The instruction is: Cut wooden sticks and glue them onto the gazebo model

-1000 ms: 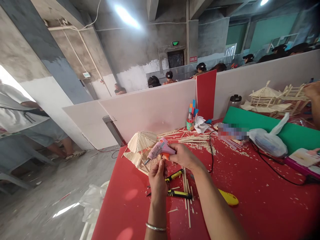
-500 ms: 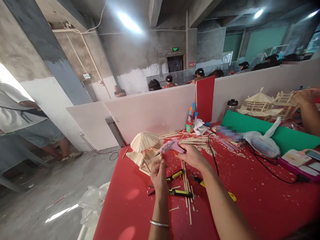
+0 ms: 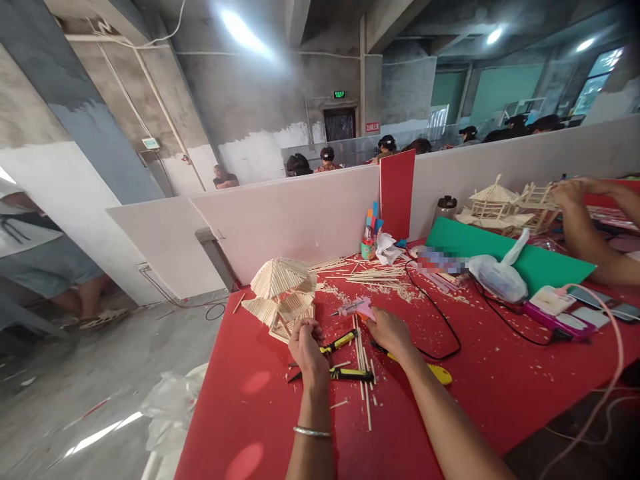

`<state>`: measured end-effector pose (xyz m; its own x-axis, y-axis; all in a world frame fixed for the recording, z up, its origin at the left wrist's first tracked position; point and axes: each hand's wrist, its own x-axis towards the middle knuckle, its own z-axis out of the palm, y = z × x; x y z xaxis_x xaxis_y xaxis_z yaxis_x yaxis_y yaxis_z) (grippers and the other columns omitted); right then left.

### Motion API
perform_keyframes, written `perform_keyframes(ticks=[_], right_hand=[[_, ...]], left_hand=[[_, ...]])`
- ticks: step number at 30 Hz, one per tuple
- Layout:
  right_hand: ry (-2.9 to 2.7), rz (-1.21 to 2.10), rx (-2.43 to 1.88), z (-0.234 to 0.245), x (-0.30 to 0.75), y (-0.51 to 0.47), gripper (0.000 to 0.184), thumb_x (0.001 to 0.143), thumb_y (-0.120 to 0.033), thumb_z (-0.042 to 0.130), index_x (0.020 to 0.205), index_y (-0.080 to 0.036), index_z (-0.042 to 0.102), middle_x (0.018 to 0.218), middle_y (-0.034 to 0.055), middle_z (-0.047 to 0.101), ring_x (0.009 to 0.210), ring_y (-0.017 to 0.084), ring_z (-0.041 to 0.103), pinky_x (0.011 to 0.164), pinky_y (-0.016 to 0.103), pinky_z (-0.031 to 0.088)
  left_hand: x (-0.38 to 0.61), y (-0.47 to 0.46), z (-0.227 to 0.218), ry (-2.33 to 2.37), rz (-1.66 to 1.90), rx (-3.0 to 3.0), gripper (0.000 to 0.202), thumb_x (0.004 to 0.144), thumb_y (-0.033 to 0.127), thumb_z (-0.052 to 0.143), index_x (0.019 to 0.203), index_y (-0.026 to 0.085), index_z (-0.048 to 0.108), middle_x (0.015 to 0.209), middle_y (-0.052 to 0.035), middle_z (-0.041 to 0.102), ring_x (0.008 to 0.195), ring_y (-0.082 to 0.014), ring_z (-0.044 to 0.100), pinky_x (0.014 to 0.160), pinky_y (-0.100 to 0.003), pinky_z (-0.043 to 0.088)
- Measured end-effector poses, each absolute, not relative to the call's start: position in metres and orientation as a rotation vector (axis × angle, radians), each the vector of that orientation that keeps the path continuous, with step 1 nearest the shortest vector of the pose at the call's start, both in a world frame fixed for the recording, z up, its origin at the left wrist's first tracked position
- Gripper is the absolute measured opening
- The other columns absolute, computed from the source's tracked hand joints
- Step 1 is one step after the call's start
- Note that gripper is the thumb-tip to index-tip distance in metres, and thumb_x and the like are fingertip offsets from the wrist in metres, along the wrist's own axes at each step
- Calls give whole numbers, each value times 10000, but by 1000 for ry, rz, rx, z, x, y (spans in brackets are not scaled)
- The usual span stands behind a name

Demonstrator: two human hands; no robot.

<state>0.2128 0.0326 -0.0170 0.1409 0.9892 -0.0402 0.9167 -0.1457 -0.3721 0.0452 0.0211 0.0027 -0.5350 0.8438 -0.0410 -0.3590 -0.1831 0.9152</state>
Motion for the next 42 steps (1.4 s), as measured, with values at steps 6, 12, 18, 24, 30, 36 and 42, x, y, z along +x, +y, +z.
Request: perform_keyframes(ticks=[6,12,18,24,30,36,42], right_hand=[[-1866,303,-2216,-34,212,33,389,954,-300,458,1294,-177,601,1142,147,682,1073,266,624,817,307,429],[-1850,246,-2250,-37,213,29,379,952,-290,464,1280,-171,610,1130,151,667,1062,276,619,816,315,434],[-1849,217,-2258,-40,213,28,349,933,-246,487,1230,-147,642,1107,168,654,1075,286,596,842,326,428],[-1822,196,-2262,-35,218,25,328,879,-237,549,1162,-130,675,1104,180,638,1070,310,582,819,342,424],[-1772,128,-2081,-25,212,23,398,873,-244,575,1266,-218,629,1145,127,629,1099,287,553,853,346,404],[-1825,279,-1419,-3,171,27,265,971,-331,497,1040,-235,735,974,61,697,920,204,610,846,305,423],[-1910,412,-1105,26,121,25,253,950,-275,519,1058,-231,742,963,49,742,887,177,654,792,245,444]], left_hand=[[42,20,5,1252,2040,523,59,564,246,499,535,200,523,467,47,429,432,-85,332,426,-223,214],[44,22,4,1276,2018,550,86,576,261,521,547,188,554,452,52,422,415,-79,323,422,-224,191],[46,24,-1,1309,2015,607,117,585,268,536,579,180,613,443,66,399,418,-78,316,425,-222,200],[37,15,-14,1396,1965,619,130,567,217,560,626,172,667,438,71,417,419,-80,327,424,-216,228],[4,7,-19,1502,2026,632,174,615,306,610,723,180,663,487,72,449,449,-97,376,436,-221,274],[-12,9,-32,1627,2048,653,170,647,335,667,723,186,637,561,49,499,498,-118,438,474,-242,329],[-17,9,-40,1663,1960,680,290,691,332,692,948,197,684,618,52,524,485,-106,442,477,-237,373]])
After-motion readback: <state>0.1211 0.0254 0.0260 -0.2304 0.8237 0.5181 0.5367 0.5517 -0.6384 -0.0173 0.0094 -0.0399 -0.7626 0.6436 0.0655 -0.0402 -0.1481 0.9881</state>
